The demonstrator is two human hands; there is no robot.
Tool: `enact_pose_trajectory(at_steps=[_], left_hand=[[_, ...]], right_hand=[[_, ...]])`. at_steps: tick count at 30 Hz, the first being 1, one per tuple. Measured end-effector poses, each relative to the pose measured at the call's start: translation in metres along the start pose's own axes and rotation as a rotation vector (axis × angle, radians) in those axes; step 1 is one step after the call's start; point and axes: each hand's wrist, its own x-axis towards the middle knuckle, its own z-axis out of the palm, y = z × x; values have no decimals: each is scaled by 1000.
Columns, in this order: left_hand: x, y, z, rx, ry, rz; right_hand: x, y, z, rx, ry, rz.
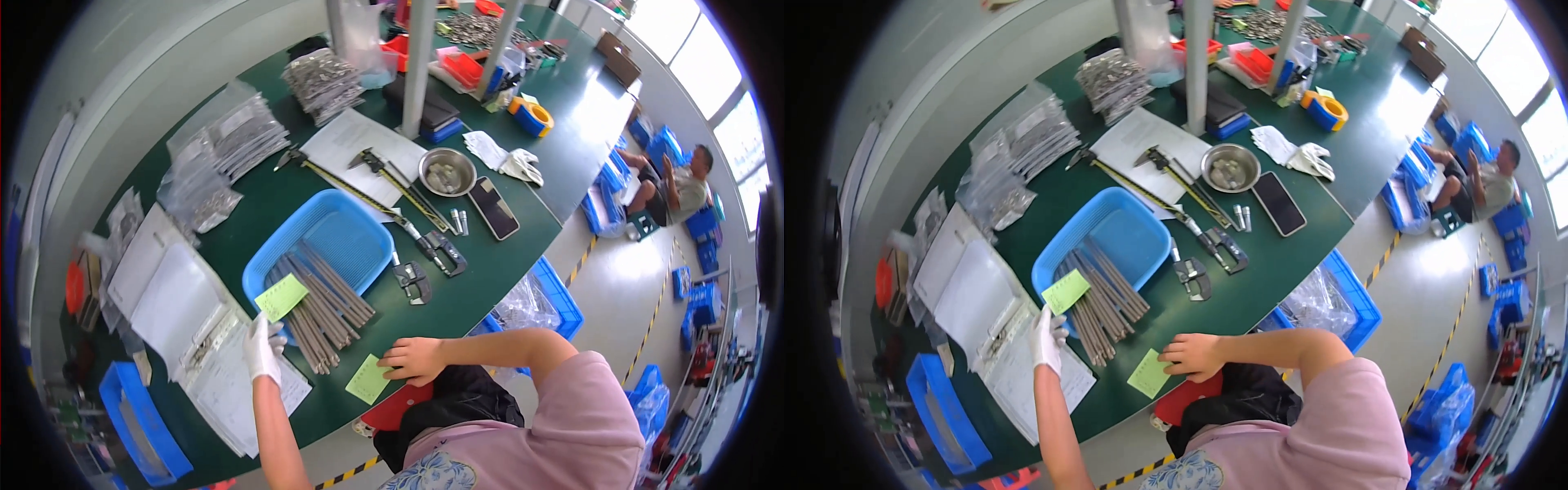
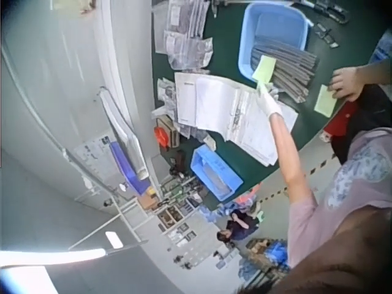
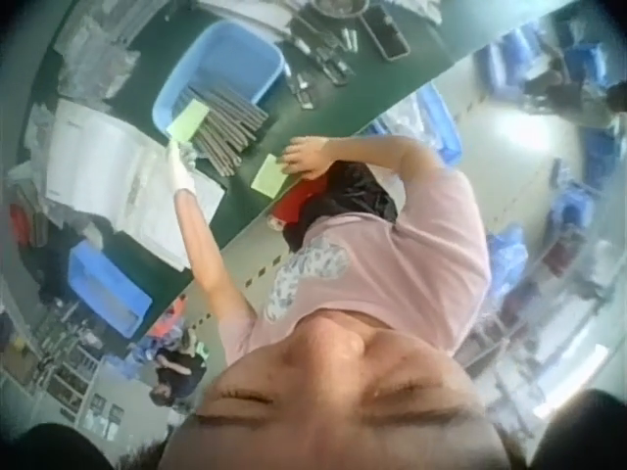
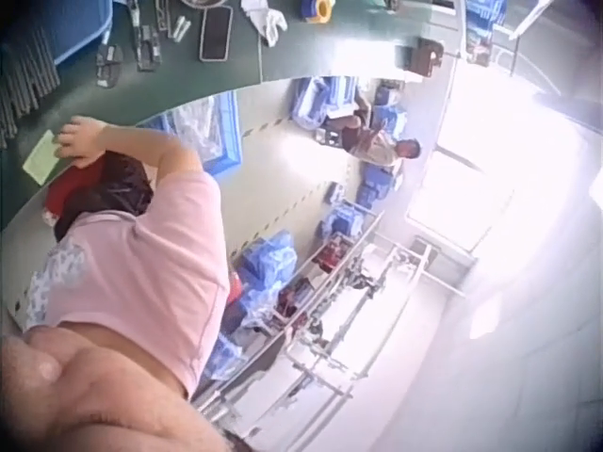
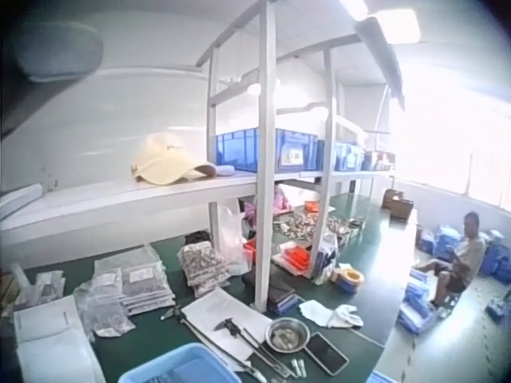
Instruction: The person gathers metal rods from a workbench, writes details on a note, and organizes them into plastic bins on the floor.
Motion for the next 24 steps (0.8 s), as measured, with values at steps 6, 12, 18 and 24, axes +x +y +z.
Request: enact_pose_trajectory(at_steps=[6, 12, 18, 24], left_hand=[[-39, -103, -32, 281, 299, 745], [-102, -130, -19, 1113, -411, 1482], [-87, -160, -27, 1327, -405, 1455], [-91, -166, -29, 1424, -388, 1408]], right_hand=[[-2, 14, -3, -51, 50, -143], [1, 18, -3, -88, 52, -160], [0, 18, 4, -59, 131, -225], [-27, 44, -32, -37, 513, -267]])
